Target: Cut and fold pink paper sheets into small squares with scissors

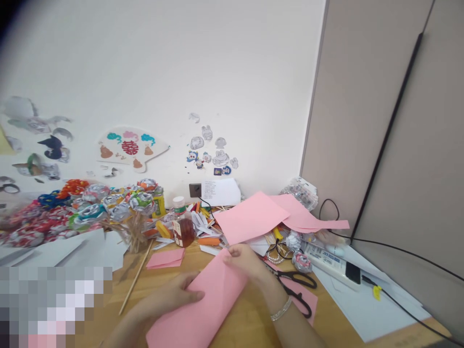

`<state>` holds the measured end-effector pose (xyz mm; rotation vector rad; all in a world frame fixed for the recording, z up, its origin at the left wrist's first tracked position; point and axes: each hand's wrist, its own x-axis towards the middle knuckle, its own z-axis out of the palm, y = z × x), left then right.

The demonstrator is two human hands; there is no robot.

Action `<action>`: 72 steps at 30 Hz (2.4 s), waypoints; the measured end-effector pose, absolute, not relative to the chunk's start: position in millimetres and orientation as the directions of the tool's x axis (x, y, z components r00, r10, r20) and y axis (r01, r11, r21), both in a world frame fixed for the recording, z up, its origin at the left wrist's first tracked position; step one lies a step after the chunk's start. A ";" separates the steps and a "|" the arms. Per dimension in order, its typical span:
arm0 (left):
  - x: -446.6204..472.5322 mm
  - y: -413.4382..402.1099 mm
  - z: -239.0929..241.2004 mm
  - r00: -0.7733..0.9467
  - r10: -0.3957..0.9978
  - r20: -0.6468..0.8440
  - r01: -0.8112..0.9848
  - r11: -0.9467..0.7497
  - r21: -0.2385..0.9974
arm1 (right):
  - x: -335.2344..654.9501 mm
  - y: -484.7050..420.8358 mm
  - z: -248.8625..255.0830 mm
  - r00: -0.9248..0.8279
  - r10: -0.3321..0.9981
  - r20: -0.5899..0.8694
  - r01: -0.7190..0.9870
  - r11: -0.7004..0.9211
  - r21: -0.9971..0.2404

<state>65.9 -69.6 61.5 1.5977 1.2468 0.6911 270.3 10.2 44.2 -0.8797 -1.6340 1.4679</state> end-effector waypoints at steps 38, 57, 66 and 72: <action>88.8 -70.3 48.0 0.316 0.934 -0.165 0.342 0.050 0.938 | 256.1 13.9 18.2 -0.583 0.805 0.109 0.090 0.197 -0.976; 86.7 -59.3 36.3 0.174 0.983 -0.065 0.282 0.013 0.959 | 253.7 8.2 20.8 -0.637 0.768 0.069 0.070 0.147 -0.987; 87.1 -60.6 37.4 0.165 0.986 -0.020 0.316 -0.034 0.948 | 253.3 7.3 22.0 -0.621 0.779 0.089 0.106 0.195 -0.975; 87.9 -58.6 33.1 0.139 0.990 0.022 0.403 -0.077 0.912 | 251.8 6.5 18.8 -0.622 0.773 0.125 0.150 0.274 -0.950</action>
